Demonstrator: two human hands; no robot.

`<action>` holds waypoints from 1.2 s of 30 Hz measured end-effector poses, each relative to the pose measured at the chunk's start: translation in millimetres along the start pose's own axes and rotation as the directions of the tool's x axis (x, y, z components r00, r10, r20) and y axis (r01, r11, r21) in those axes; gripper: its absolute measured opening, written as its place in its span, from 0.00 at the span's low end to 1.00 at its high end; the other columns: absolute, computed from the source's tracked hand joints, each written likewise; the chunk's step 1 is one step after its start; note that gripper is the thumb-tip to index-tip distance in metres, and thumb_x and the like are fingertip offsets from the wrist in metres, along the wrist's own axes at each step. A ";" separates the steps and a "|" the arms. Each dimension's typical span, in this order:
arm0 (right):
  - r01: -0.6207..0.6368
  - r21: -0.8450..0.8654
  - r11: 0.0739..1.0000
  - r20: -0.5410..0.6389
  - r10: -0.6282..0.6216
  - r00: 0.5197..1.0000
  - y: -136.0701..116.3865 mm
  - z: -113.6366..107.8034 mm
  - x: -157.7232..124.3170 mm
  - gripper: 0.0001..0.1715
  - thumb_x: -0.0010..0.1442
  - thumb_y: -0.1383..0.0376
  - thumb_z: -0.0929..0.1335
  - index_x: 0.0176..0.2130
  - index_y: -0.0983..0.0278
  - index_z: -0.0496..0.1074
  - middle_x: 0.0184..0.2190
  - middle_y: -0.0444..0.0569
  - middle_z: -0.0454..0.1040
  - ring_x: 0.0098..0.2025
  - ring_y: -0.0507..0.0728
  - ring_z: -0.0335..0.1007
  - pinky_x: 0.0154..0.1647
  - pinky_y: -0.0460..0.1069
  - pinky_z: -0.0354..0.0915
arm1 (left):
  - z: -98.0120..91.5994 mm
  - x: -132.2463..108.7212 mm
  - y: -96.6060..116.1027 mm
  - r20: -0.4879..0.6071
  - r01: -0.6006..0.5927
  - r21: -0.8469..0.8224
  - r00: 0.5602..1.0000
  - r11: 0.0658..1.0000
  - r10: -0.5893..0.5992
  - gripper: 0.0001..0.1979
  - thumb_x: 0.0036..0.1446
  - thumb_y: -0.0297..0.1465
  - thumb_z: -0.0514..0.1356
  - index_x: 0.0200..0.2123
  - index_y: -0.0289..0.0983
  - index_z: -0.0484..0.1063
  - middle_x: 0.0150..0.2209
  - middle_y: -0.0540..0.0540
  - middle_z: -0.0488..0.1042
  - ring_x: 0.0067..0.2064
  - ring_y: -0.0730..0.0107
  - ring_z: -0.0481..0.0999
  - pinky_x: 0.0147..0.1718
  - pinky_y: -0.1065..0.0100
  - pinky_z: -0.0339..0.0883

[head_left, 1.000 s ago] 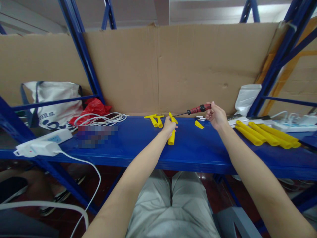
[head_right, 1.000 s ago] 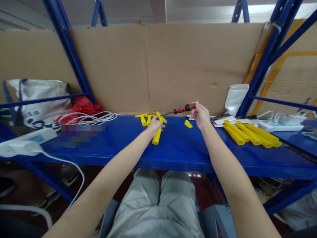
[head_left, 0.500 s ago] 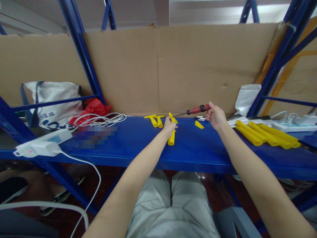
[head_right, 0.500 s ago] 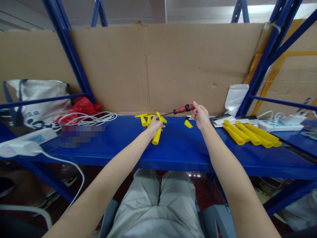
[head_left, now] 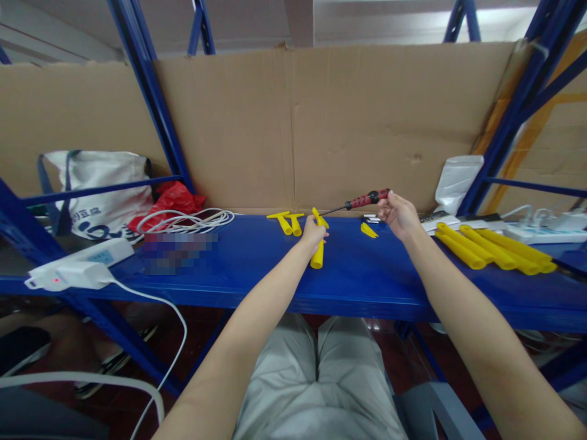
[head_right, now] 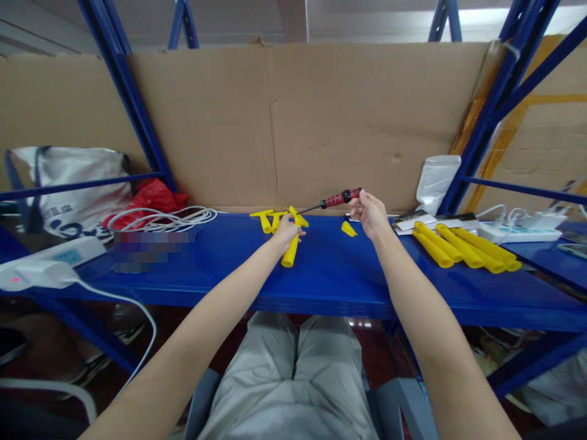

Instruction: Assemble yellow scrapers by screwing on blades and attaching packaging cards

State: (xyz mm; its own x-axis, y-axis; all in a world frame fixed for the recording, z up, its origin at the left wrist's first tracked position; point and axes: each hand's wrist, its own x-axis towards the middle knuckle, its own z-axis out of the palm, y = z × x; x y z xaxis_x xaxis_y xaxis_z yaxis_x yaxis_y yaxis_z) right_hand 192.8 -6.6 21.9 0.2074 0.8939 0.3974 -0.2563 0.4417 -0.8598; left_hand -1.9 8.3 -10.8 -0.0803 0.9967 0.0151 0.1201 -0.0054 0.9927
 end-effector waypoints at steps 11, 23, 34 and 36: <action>-0.032 -0.003 0.999 -0.058 0.032 0.998 5.2 -1.7 3.5 0.23 0.48 0.52 0.72 0.24 0.61 0.57 0.11 0.34 0.56 0.12 0.46 0.52 0.11 0.42 0.51 | 0.5 2.3 -1.8 -0.005 -0.008 -0.005 1.000 1.000 0.008 0.30 0.51 0.15 0.52 0.57 0.37 0.55 0.46 0.42 0.72 0.31 0.75 0.76 0.16 0.78 0.58; -0.016 -0.020 1.000 -0.042 0.015 0.999 3.9 -3.3 4.1 0.21 0.52 0.49 0.69 0.27 0.62 0.63 0.14 0.38 0.64 0.14 0.47 0.59 0.13 0.41 0.55 | 0.5 2.2 -2.4 -0.007 -0.016 0.001 1.000 1.000 0.016 0.30 0.51 0.16 0.53 0.57 0.38 0.56 0.47 0.42 0.71 0.32 0.74 0.76 0.16 0.79 0.58; 0.020 -0.023 1.000 -0.098 -0.022 0.995 6.1 -2.4 4.2 0.23 0.49 0.51 0.72 0.24 0.61 0.58 0.12 0.36 0.61 0.12 0.45 0.54 0.10 0.41 0.51 | 0.4 0.7 -1.1 -0.007 -0.007 0.014 1.000 1.000 0.007 0.30 0.51 0.16 0.52 0.57 0.38 0.56 0.46 0.42 0.72 0.32 0.74 0.76 0.17 0.79 0.57; 0.009 -0.038 0.999 -0.118 -0.014 0.993 7.7 -3.8 5.9 0.23 0.48 0.52 0.72 0.24 0.61 0.58 0.12 0.36 0.60 0.12 0.46 0.54 0.09 0.41 0.50 | 0.6 1.0 -1.3 -0.009 -0.007 0.009 1.000 1.000 0.007 0.30 0.51 0.15 0.52 0.57 0.38 0.56 0.46 0.42 0.72 0.32 0.74 0.76 0.17 0.79 0.58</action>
State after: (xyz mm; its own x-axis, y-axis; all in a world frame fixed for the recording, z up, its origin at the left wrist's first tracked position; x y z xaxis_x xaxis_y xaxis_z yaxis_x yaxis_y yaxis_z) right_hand 195.6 1.8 16.5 0.3207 0.8725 0.3687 -0.2187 0.4469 -0.8674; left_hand -1.5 9.3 -12.1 -0.0887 0.9958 0.0230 0.1299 -0.0113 0.9915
